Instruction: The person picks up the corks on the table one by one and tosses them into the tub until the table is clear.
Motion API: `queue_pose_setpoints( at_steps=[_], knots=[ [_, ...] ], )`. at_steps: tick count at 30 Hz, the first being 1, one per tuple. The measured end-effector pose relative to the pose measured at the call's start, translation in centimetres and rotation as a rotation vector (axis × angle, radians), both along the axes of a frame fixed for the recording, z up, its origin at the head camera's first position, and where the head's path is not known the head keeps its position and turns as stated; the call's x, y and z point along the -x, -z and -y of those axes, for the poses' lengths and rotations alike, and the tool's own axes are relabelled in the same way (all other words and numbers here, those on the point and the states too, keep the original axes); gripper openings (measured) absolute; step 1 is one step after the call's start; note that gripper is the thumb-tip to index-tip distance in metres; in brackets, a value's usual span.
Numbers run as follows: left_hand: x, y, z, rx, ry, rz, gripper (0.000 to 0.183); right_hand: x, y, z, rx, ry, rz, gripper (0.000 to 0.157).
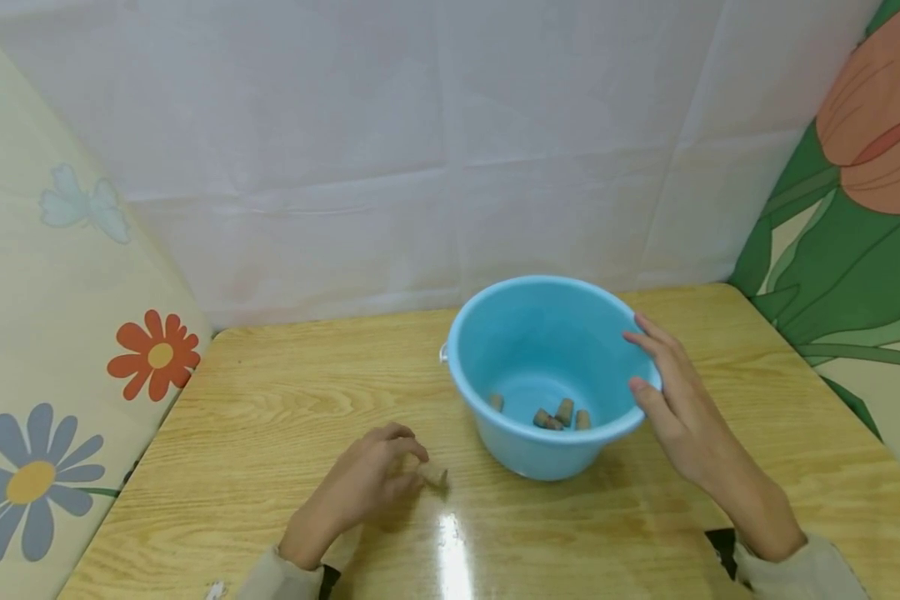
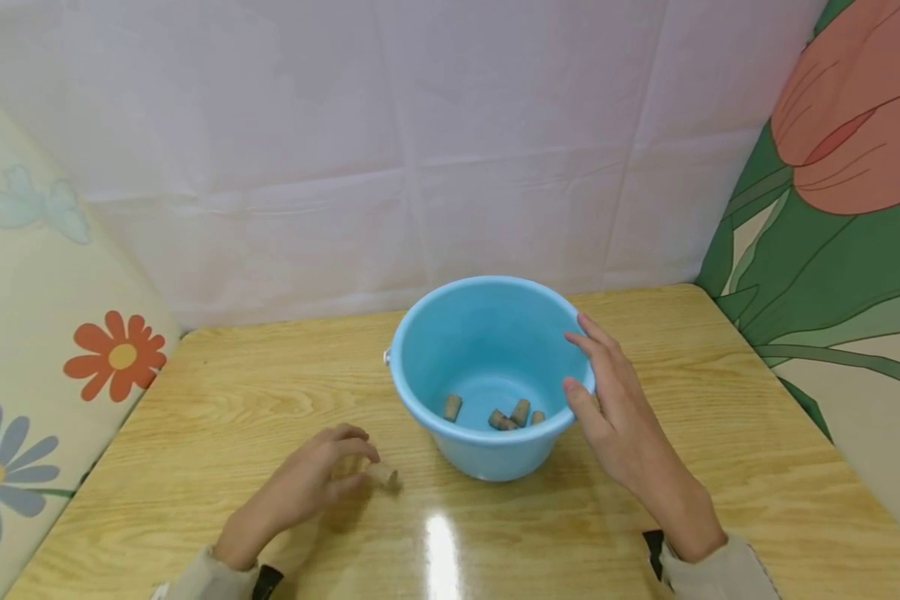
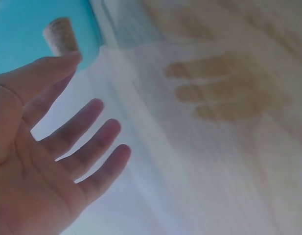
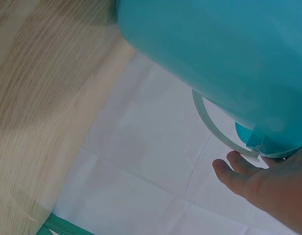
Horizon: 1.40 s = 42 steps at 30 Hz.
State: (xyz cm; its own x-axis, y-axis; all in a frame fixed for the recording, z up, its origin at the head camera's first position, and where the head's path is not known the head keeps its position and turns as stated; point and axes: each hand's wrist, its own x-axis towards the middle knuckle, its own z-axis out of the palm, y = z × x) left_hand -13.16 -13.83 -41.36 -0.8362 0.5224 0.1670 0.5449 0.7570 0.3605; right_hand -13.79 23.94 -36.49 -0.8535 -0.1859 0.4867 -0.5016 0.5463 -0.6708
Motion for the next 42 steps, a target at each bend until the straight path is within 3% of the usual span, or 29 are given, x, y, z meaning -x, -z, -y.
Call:
queue_pose_setpoints(
  at_steps=[13, 26, 42],
  knots=[
    [0.3, -1.5, -0.2, -0.124, -0.098, -0.201, 0.024, 0.0, -0.1, 0.0, -0.002, -0.001, 0.019, 0.049],
    [0.7, -2.9, -0.3, -0.216, -0.096, -0.369, 0.023, 0.0, 0.0, -0.1, 0.001, -0.003, 0.019, 0.049],
    [1.3, -6.4, -0.8, -0.315, -0.076, -0.493, 0.027, -0.1, -0.1, 0.0, 0.0, -0.001, 0.019, 0.049]
  ],
)
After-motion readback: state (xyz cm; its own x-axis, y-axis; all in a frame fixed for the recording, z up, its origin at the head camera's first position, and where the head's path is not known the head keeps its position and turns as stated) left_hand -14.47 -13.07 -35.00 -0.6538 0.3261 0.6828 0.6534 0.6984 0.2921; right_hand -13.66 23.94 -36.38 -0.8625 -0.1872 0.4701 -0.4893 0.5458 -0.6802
